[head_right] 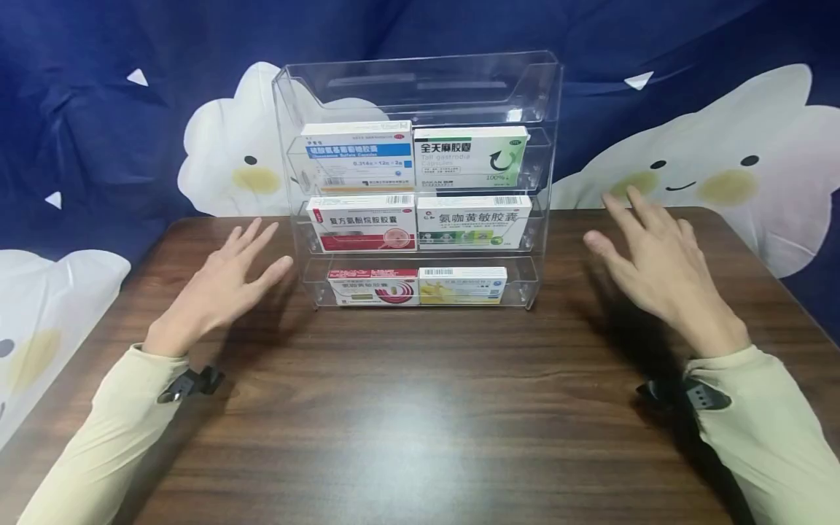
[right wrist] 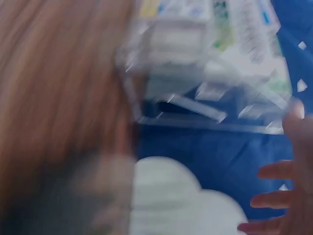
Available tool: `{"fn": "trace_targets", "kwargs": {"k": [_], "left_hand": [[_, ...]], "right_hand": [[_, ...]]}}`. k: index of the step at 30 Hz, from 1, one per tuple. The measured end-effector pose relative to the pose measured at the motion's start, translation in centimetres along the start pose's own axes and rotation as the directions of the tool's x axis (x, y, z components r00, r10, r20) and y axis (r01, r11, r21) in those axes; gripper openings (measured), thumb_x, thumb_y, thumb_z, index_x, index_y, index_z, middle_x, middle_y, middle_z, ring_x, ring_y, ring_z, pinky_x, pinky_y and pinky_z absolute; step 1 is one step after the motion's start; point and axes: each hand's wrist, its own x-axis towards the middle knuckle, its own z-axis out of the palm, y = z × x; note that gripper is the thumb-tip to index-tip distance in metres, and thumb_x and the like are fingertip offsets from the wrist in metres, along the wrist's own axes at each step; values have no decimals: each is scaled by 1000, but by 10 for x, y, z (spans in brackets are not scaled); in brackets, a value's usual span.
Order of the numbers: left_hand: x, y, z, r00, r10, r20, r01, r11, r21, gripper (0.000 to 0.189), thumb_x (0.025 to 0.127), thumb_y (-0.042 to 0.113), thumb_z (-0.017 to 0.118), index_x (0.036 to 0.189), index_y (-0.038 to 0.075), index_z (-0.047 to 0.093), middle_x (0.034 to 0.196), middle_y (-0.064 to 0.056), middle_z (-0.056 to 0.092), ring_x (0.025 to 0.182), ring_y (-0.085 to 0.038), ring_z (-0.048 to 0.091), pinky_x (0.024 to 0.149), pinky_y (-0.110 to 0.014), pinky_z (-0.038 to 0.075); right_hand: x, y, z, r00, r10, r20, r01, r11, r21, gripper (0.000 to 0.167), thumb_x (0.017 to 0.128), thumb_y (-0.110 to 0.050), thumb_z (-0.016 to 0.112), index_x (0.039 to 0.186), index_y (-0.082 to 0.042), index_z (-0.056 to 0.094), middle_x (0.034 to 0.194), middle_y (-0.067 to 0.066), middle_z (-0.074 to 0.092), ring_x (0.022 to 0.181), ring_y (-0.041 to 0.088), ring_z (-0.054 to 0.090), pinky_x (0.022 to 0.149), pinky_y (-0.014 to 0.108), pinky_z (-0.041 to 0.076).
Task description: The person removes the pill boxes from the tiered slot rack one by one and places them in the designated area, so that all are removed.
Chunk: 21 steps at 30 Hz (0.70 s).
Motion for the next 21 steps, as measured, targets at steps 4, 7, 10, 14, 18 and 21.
{"fn": "trace_targets", "kwargs": {"k": [4, 7, 10, 14, 18, 21], "left_hand": [[4, 11, -4, 989, 76, -130, -95, 984, -149, 74, 96, 54, 47, 148, 2, 36, 143, -22, 45, 132, -36, 42, 108, -52, 32], [9, 19, -6, 979, 64, -193, -108, 968, -228, 65, 96, 45, 53, 139, -3, 47, 126, -25, 59, 117, -34, 57, 102, -48, 42], [13, 25, -3, 979, 39, -198, -101, 944, -314, 58, 96, 38, 56, 133, -6, 53, 118, -24, 64, 110, -31, 63, 97, -45, 47], [17, 30, 5, 983, 49, -174, -111, 924, -365, 47, 95, 28, 60, 127, -7, 58, 117, -21, 65, 106, -29, 65, 91, -43, 52], [19, 33, 14, 985, 61, -164, -113, 937, -331, 35, 93, 21, 62, 118, -2, 66, 109, -16, 70, 102, -24, 66, 88, -41, 52], [18, 36, 17, 985, 48, -166, -98, 945, -311, 30, 92, 16, 62, 114, -3, 69, 104, -16, 71, 101, -25, 65, 89, -41, 49]], "right_hand": [[-4, -31, -9, 964, -129, -234, 159, 981, 115, 43, 92, -25, 65, 131, -6, 59, 127, 19, 60, 120, 30, 55, 105, 36, 38], [-3, -52, -9, 916, -262, -305, 304, 948, 96, 31, 79, -9, 77, 108, -5, 70, 97, 11, 72, 90, 7, 62, 87, 9, 39], [-1, -67, -2, 878, -375, -297, 418, 904, 93, 31, 69, 2, 80, 98, -2, 72, 82, 7, 71, 71, 5, 59, 73, 8, 43], [2, -81, 12, 867, -444, -228, 475, 874, 106, 34, 66, 3, 81, 99, 2, 71, 86, 13, 72, 72, 22, 66, 68, 30, 54], [5, -92, 23, 879, -446, -168, 465, 880, 95, 28, 71, 0, 80, 98, 3, 70, 88, 14, 71, 78, 28, 68, 70, 46, 54], [8, -95, 30, 882, -447, -152, 462, 882, 87, 22, 74, 3, 76, 95, 2, 70, 85, 11, 70, 76, 26, 67, 68, 46, 54]]}}
